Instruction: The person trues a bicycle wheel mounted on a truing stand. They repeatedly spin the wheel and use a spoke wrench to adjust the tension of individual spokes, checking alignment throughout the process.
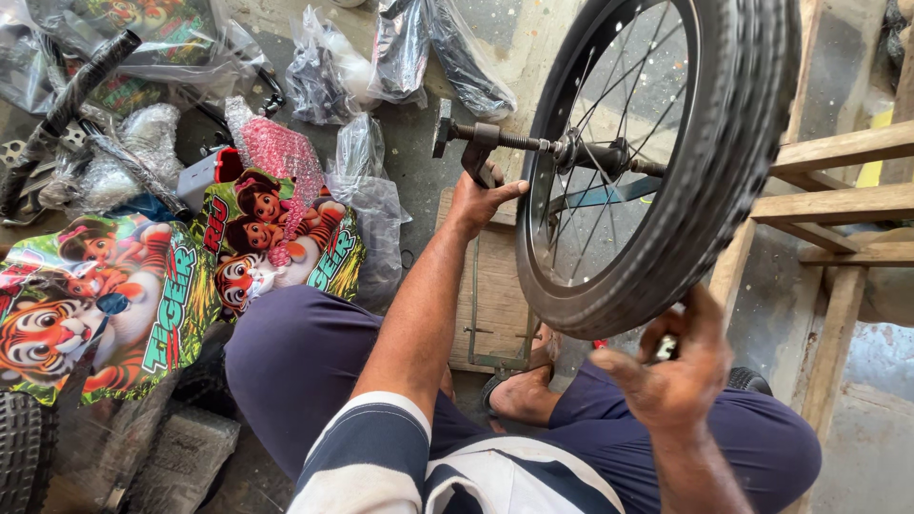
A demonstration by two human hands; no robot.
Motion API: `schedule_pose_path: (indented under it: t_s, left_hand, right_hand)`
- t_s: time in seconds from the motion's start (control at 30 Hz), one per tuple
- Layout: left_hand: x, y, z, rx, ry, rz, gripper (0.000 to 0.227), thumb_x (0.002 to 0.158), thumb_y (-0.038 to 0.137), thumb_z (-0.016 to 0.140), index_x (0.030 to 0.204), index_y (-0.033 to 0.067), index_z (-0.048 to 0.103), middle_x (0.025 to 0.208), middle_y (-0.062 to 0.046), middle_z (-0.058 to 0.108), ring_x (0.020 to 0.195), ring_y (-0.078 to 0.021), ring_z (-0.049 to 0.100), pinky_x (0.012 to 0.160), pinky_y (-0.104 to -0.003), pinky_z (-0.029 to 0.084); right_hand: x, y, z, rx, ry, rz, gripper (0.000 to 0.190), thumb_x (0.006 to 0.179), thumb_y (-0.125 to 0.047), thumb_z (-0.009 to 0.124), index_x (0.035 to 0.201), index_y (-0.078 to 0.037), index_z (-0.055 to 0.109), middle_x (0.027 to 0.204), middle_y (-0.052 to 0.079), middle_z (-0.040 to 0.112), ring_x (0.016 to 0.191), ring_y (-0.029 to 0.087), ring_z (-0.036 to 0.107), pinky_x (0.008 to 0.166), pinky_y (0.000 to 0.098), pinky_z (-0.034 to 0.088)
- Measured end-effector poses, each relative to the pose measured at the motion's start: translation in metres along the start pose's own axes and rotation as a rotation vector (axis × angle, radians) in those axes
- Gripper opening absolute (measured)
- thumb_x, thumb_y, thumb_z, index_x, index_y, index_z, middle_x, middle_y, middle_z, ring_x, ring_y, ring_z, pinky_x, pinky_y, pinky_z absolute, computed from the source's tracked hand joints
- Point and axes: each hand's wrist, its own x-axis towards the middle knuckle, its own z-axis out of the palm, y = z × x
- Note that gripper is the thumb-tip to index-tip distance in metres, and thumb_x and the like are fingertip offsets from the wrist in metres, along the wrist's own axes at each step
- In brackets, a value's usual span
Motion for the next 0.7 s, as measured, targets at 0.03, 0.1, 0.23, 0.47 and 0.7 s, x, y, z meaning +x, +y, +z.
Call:
schedule_pose_path:
  t_s: [0.03,0.1,0.23,0.47,0.7]
  left_hand:
    - [0.000,0.000,0.000,-0.001,0.001,0.002,0.041,0.072,0.025,0.094,0.079,0.0145,0.055,0.073,0.001,0.056,0.068,-0.0131,0.057,0.059,-0.032,0.052]
    - [0.000,0.000,0.000,-0.006,0.001,0.008,0.041,0.072,0.025,0.094,0.079,0.0147,0.055,0.073,0.002,0.055,0.069,-0.0128,0.057,0.060,-0.032,0.052]
    - [0.001,-0.001,0.001,-0.024,0.018,0.005,0.040,0.070,0.025,0.093,0.080,0.0161,0.055,0.073,0.003,0.056,0.070,-0.0120,0.059,0.061,-0.032,0.055]
    - [0.014,-0.047,0.007,0.250,0.279,0.078,0.063,0.071,0.037,0.098,0.104,-0.0008,0.059,0.097,-0.018,0.061,0.089,-0.0305,0.062,0.072,-0.044,0.057]
    - [-0.081,-0.039,0.060,0.221,0.233,-0.290,0.061,0.099,0.053,0.056,0.126,-0.0010,0.065,0.125,-0.024,0.068,0.114,-0.0376,0.065,0.098,-0.050,0.051]
  right_hand:
    - [-0.004,0.002,0.005,-0.032,0.004,0.005,0.092,0.077,-0.067,0.071,0.137,0.000,0.052,0.098,0.004,0.066,0.058,0.003,0.053,0.049,0.0195,0.045]
    - [-0.017,0.006,0.023,0.068,-0.030,0.015,0.066,0.087,-0.054,0.076,0.125,-0.003,0.058,0.096,0.003,0.069,0.063,0.005,0.060,0.053,0.0206,0.050]
    - [-0.035,0.022,0.054,0.066,-0.067,-0.110,0.030,0.096,-0.033,0.078,0.108,-0.007,0.069,0.096,0.004,0.073,0.080,0.013,0.070,0.069,0.0269,0.057]
    - [-0.057,0.061,0.069,0.080,-0.179,0.019,0.020,0.090,-0.023,0.080,0.104,-0.011,0.072,0.083,-0.002,0.073,0.067,0.009,0.068,0.059,0.0283,0.053]
    - [-0.101,0.159,0.057,0.254,-0.089,0.302,0.022,0.097,-0.012,0.066,0.117,-0.001,0.068,0.101,0.005,0.071,0.087,0.013,0.066,0.075,0.0293,0.054]
